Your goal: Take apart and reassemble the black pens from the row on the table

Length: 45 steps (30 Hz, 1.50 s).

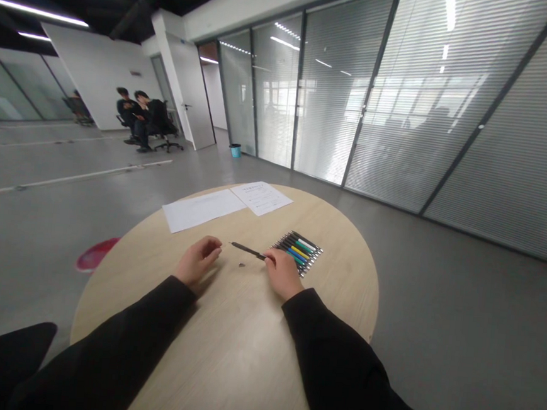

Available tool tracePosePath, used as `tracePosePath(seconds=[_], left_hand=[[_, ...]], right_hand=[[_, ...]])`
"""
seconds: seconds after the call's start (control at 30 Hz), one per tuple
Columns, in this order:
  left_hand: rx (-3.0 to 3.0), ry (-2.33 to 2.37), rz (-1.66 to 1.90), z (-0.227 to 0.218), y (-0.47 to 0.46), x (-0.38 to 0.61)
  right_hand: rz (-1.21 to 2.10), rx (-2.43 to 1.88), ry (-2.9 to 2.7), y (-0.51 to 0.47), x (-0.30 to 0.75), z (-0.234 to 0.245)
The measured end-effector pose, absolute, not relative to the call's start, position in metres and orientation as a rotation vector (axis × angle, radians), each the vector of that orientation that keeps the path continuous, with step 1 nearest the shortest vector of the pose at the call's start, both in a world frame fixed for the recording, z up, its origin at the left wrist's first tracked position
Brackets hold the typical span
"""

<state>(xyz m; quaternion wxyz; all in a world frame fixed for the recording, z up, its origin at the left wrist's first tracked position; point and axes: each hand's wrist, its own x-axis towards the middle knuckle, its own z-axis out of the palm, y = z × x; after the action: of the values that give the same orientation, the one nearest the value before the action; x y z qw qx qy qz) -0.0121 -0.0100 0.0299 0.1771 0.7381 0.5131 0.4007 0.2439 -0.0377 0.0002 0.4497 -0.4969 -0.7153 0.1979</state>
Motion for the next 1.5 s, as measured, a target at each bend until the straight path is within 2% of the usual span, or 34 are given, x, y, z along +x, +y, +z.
tracePosePath(seconds=[1.13,1.5], left_hand=[[2.134,1.391,1.135,0.0284,-0.0122,-0.0077],[1.904,1.214,1.125,0.0217,-0.0082,-0.0084]], right_hand=[[0.417,-1.293,-1.863,-0.0384,0.2426,-0.0044],[0.413,-1.278,-1.871,-0.0393,0.2423,-0.0047]])
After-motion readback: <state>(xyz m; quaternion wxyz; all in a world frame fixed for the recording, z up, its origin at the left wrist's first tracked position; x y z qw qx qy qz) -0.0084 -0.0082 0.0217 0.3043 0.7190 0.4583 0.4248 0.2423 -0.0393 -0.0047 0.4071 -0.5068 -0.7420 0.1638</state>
